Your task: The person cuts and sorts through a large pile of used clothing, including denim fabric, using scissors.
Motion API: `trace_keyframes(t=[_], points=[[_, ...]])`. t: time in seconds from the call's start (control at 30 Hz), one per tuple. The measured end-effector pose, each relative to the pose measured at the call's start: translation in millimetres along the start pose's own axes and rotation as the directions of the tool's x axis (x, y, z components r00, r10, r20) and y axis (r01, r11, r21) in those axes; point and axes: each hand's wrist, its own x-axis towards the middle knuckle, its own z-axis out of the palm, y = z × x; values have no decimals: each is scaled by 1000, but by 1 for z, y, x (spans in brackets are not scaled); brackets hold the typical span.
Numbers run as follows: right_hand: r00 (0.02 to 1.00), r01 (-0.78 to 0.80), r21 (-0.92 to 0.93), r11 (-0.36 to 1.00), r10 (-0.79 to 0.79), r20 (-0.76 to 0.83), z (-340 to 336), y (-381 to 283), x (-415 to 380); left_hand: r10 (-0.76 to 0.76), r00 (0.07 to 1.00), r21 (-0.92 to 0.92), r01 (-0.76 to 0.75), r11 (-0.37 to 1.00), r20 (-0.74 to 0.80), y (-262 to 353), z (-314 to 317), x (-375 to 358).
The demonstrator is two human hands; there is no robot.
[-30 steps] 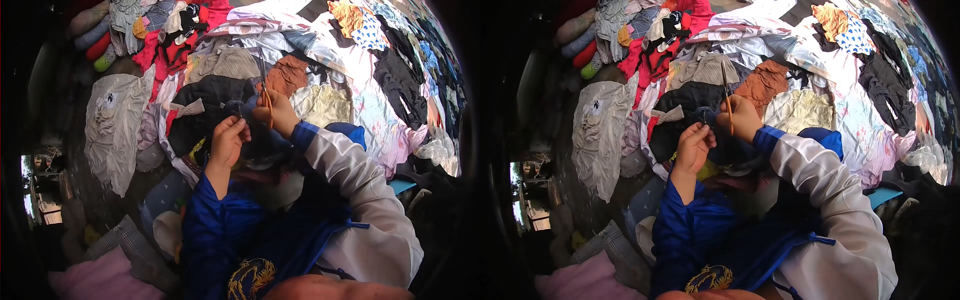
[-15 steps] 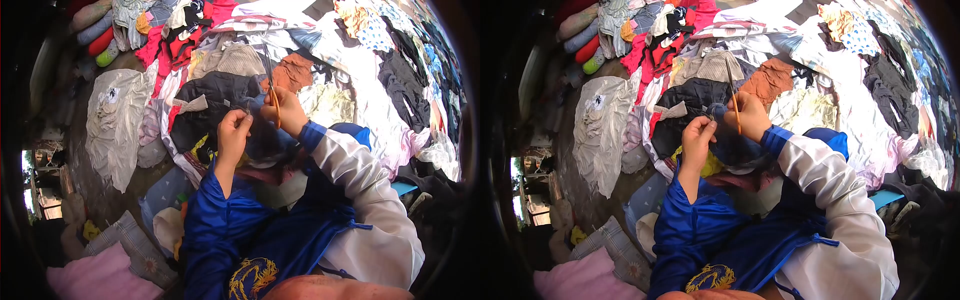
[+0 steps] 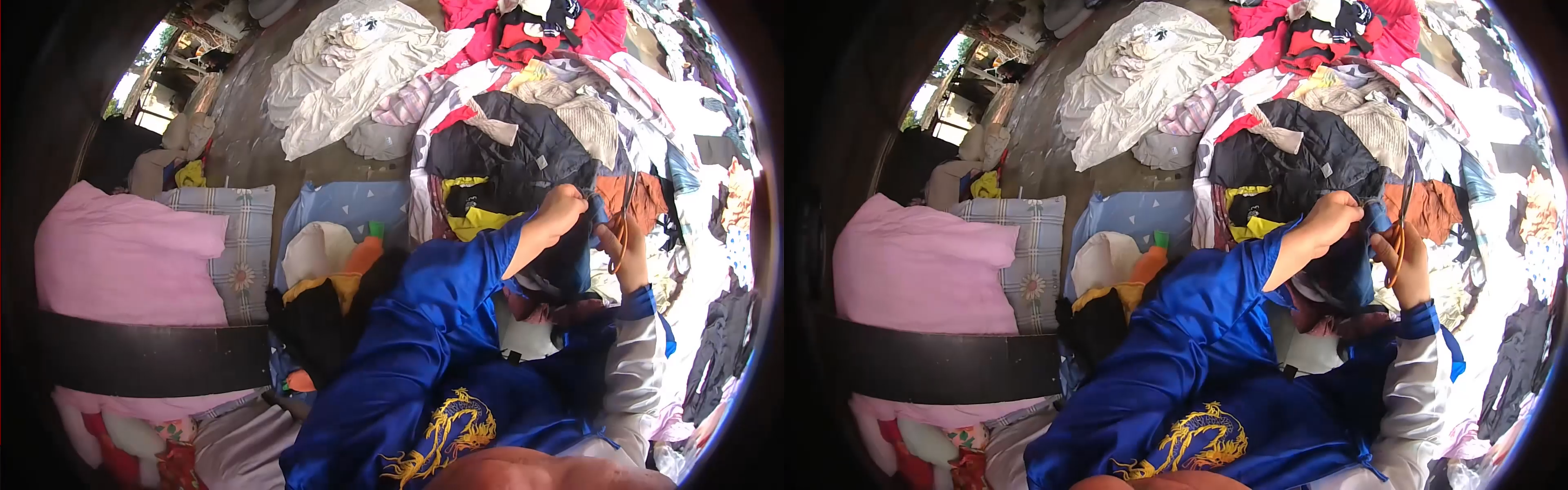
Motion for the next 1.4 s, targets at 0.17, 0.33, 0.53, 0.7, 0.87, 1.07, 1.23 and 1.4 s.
trace_keyframes(t=[0.17, 0.33, 0.53, 0.7, 0.87, 1.07, 1.23, 1.4], points=[[968, 217, 6, 976, -215, -127, 7, -6, -10, -152, 987, -217, 158, 963, 41, 6, -14, 0], [993, 35, -53, 998, -41, -115, 10, -7, -9, -162, 971, -222, 200, 954, 177, -8, -27, 10], [954, 82, -439, 895, -197, -224, 9, -12, -14, -149, 974, -129, 172, 976, 172, 28, -21, -14], [951, 195, -377, 905, -268, -151, 1, -12, -21, -93, 982, -261, 134, 956, 164, 19, -22, -5], [970, 175, -343, 923, -222, -101, -9, -8, -31, -37, 995, -277, 62, 959, 94, 18, -15, 2], [955, 140, -432, 891, -236, -178, -9, 1, -30, 59, 998, -193, -64, 979, -33, 24, -5, 6], [956, 147, -427, 892, -239, -170, -8, 0, -29, 102, 995, -200, -99, 975, 9, 22, -5, 9], [990, 53, -332, 942, -94, -107, -3, -1, -26, 115, 993, -202, -107, 973, 27, 19, -9, 10]])
